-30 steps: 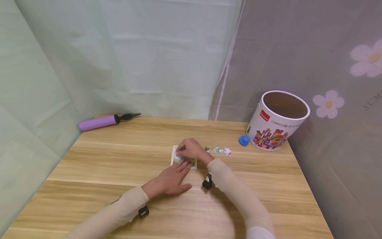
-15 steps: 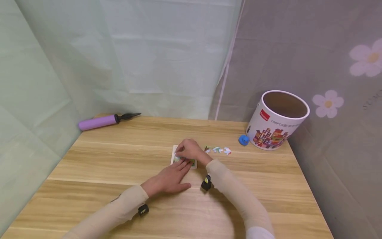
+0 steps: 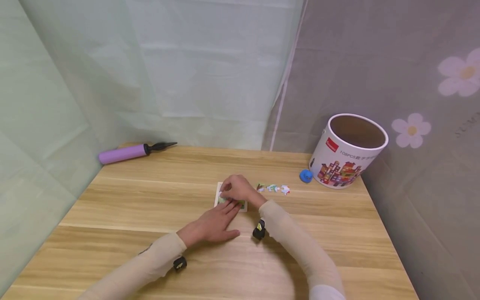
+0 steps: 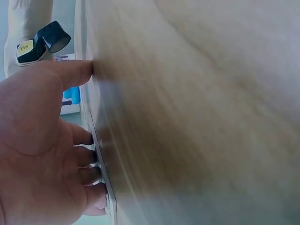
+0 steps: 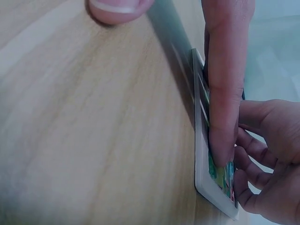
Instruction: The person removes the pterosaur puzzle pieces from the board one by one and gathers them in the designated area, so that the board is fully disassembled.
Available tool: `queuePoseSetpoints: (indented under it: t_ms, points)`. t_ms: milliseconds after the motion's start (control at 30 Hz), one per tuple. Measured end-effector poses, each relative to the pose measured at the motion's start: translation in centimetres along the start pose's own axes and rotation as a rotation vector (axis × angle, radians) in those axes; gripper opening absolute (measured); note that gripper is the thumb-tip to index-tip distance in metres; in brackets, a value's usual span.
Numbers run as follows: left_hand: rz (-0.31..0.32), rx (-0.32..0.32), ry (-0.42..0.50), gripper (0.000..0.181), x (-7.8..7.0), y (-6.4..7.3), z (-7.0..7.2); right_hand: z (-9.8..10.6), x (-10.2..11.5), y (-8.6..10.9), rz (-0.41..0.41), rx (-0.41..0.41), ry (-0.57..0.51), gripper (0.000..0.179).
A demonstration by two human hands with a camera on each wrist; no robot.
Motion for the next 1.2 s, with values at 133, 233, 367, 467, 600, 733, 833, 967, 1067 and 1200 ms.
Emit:
queuePoseSetpoints:
  t_ms: [133,233,367,467,600,733,833,967,1067,1200]
  points:
    - [0.0,-0.006,0.0,0.083,0.0,0.0,0.1,0.0,0.0,0.1,-0.009,0.004,-0.022,0.004]
    - [0.0,-0.011,0.005,0.083,-0.1,0.0,0.1,0.0,0.1,0.1,-0.023,0.007,-0.027,0.004]
    - [0.006,-0.006,0.015,0.083,-0.2,0.1,0.2,0.1,0.0,0.2,-0.027,0.008,-0.025,0.004]
    - [0.014,0.003,0.023,0.084,-0.2,0.1,0.1,0.2,0.0,0.3,-0.02,0.005,-0.018,0.004]
    - [0.018,0.007,0.017,0.084,-0.2,0.1,0.1,0.4,0.1,0.5,-0.007,0.007,-0.014,0.005]
    - [0.016,0.007,0.0,0.084,-0.2,0.1,0.1,0.5,0.2,0.6,0.006,0.013,-0.022,0.006]
    - [0.017,0.012,-0.002,0.084,-0.1,0.0,0.0,0.6,0.2,0.8,0.006,0.018,-0.033,0.006]
    - [0.019,0.011,0.015,0.084,0.0,0.0,-0.1,0.7,0.1,0.9,-0.01,0.024,-0.061,0.007]
    - [0.018,0.009,0.024,0.084,-0.1,0.1,-0.1,0.8,0.1,0.9,-0.017,0.014,-0.072,0.008]
    - [0.012,-0.004,0.006,0.083,0.0,-0.1,0.0,1.2,0.0,1.1,-0.014,-0.005,-0.096,0.012]
Point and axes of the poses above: each hand's wrist, its own y-axis away from the middle knuckle, its own z-axis out of the back of the hand, x = y × z, the point moved 6 cm from there along -y, towards the middle knuckle, and after that the axes turned 15 degrees about -z, right-handed, at the moved point
